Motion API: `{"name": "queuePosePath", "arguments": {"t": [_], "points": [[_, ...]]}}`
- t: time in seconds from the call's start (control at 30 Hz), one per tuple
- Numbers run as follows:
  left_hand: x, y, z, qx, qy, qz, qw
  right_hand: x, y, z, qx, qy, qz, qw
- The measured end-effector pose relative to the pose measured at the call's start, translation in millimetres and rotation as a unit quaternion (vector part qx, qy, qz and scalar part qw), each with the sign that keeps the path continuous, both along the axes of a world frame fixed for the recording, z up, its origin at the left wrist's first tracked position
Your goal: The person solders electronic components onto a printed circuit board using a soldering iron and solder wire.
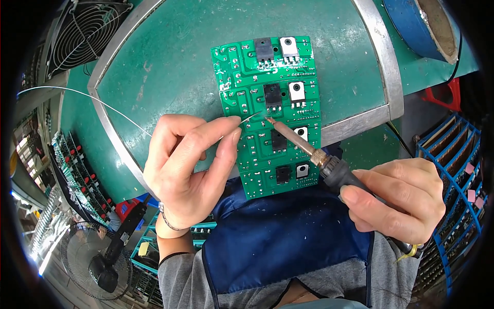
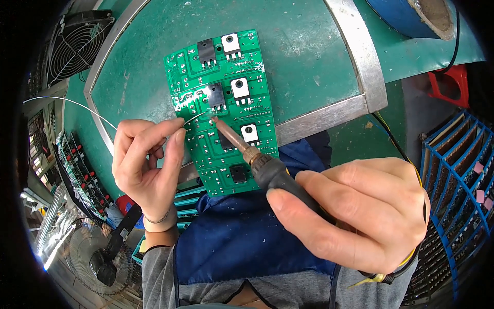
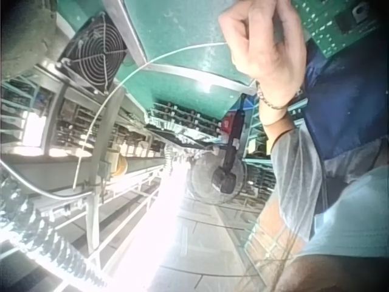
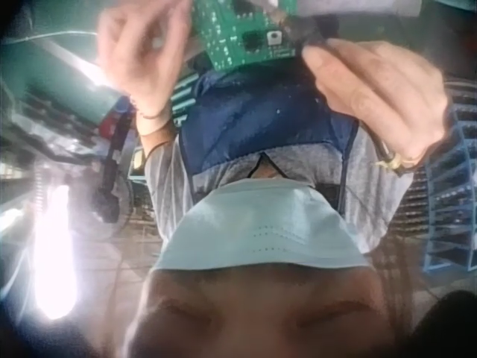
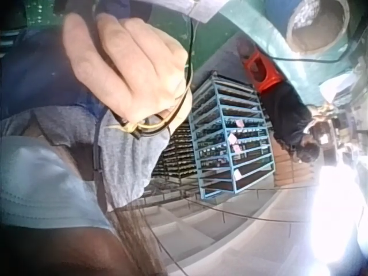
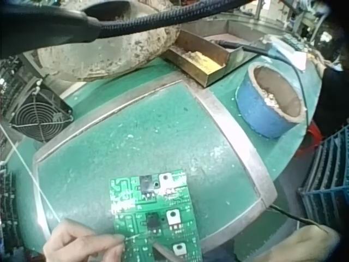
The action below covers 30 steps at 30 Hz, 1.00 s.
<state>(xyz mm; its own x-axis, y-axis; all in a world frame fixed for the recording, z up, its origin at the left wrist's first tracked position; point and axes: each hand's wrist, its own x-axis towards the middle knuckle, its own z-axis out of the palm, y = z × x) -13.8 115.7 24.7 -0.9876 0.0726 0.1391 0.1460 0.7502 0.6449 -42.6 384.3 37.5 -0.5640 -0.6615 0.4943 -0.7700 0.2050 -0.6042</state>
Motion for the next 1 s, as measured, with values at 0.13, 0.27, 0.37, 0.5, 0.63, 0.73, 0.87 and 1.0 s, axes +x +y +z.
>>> {"name": "queuePosePath", "arguments": {"t": [0.13,0.27,0.37,0.5,0.63,0.73,0.87,1.0], "points": [[0,1,-1,-0.001,0.003,-0.002,1.000,0,4,0,-0.021,-0.007,0.009,1.000],[0,2,-1,0.006,0.002,-0.005,1.000,0,5,0,-0.010,-0.001,0.003,1.000],[0,3,1,0.003,0.000,-0.009,1.000,0,5,0,-0.014,0.003,-0.001,1.000],[-1,5,0,0.012,0.004,-0.025,1.000,1,8,1,-0.023,-0.004,-0.018,1.000],[-2,8,0,0.016,0.006,-0.031,0.999,1,9,-1,-0.024,0.002,-0.026,0.999],[-3,9,0,0.005,0.012,-0.044,0.999,0,7,-2,-0.026,0.006,-0.031,0.999],[-4,10,-1,-0.005,0.009,-0.054,0.998,-3,8,-6,-0.034,0.011,-0.021,0.999],[-7,12,-1,-0.013,0.015,-0.059,0.998,-8,13,-6,-0.015,0.006,0.013,1.000]]}}
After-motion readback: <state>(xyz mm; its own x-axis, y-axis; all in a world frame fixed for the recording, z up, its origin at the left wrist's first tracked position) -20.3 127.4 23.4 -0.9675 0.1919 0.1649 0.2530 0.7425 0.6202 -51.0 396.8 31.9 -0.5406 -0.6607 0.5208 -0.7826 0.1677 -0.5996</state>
